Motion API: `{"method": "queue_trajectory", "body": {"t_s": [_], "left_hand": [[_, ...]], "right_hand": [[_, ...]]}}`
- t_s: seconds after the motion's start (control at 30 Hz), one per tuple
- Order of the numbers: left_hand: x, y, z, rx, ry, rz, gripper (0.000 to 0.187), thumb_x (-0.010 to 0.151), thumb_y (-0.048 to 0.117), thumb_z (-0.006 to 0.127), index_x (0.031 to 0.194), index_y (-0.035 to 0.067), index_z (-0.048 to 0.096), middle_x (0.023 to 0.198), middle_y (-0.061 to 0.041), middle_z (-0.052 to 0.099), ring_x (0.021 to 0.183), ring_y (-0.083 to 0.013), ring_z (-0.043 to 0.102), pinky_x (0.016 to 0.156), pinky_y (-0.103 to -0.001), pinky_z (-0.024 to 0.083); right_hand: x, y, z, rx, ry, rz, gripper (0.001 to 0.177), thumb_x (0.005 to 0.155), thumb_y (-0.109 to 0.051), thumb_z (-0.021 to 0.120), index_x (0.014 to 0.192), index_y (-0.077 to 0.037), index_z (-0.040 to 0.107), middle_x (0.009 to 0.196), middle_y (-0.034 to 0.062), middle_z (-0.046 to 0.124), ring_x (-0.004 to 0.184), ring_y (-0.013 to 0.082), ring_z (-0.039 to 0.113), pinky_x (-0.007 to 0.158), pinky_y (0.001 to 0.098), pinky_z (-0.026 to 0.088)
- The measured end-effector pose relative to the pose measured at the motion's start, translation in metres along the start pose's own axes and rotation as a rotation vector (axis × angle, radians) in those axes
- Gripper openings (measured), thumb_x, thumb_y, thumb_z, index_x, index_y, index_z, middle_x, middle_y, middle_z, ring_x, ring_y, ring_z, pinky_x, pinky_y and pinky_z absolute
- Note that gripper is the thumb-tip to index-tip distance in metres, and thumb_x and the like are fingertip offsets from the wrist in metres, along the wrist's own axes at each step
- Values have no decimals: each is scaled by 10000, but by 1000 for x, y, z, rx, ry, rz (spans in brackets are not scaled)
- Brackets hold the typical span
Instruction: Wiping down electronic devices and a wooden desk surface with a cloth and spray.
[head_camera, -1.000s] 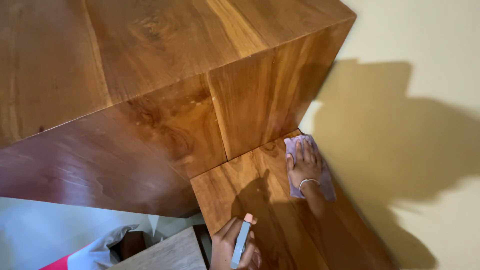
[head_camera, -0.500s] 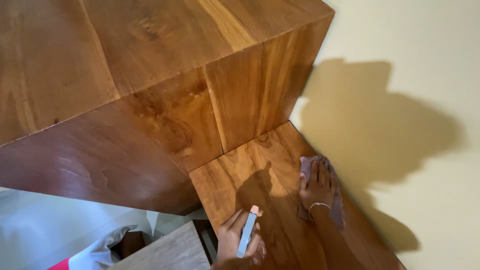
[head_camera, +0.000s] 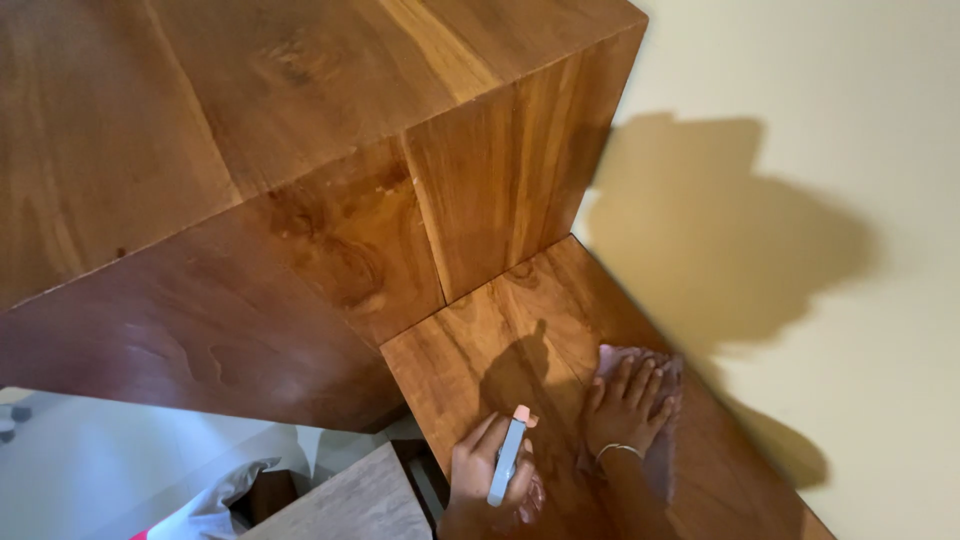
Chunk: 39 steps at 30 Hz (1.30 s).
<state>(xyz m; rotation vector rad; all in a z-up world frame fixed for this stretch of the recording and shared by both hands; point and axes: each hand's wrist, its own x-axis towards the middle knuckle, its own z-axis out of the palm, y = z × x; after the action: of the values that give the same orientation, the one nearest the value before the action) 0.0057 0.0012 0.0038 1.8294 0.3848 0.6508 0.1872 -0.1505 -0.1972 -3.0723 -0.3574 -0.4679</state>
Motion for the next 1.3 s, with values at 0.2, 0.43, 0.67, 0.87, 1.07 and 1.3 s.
{"method": "queue_trajectory", "body": {"t_s": [0.2,0.43,0.67,0.87,1.07,1.3], "left_hand": [[4,-10,4,-75,-21,-18,334,721,30,627,1034,29,742,705,-25,698,462,-123,600,424,-252,494],[15,0,-3,-41,-26,108,346,728,54,601,1046,-18,718,752,-67,662,541,-178,577,500,-281,494],[10,-24,-3,1,-8,86,378,735,107,608,1083,21,728,740,-52,659,540,-178,582,485,-293,491],[2,-28,-11,34,-19,16,401,726,100,624,1111,50,728,761,-41,669,582,-168,626,537,-280,523],[-9,-25,-20,30,-10,-61,416,705,120,611,1095,58,739,749,-28,665,588,-170,612,575,-276,517],[-17,-5,-32,60,-9,-10,336,761,64,617,1078,34,724,787,-62,697,570,-169,604,557,-265,514]], "right_hand": [[6,-32,-3,16,-43,-42,754,996,-513,322,1607,-73,308,1673,189,317,1546,340,295,1199,587,230],[32,-58,15,61,-108,-123,737,1021,-478,276,1612,-39,243,1689,213,230,1560,342,221,1201,602,190],[52,-81,23,155,63,-243,694,1019,-468,339,1581,-61,370,1647,147,381,1538,296,312,1196,596,240],[63,-96,38,159,-218,-431,696,1036,-530,162,1621,-154,195,1721,-22,128,1582,167,55,1238,527,3],[51,-109,-21,271,-377,-610,713,1032,-552,97,1627,-165,160,1717,-26,125,1575,174,49,1225,508,-8],[14,-97,-46,350,-104,-810,619,1024,-406,373,1554,-86,365,1634,90,374,1541,234,271,1248,485,116]]}}
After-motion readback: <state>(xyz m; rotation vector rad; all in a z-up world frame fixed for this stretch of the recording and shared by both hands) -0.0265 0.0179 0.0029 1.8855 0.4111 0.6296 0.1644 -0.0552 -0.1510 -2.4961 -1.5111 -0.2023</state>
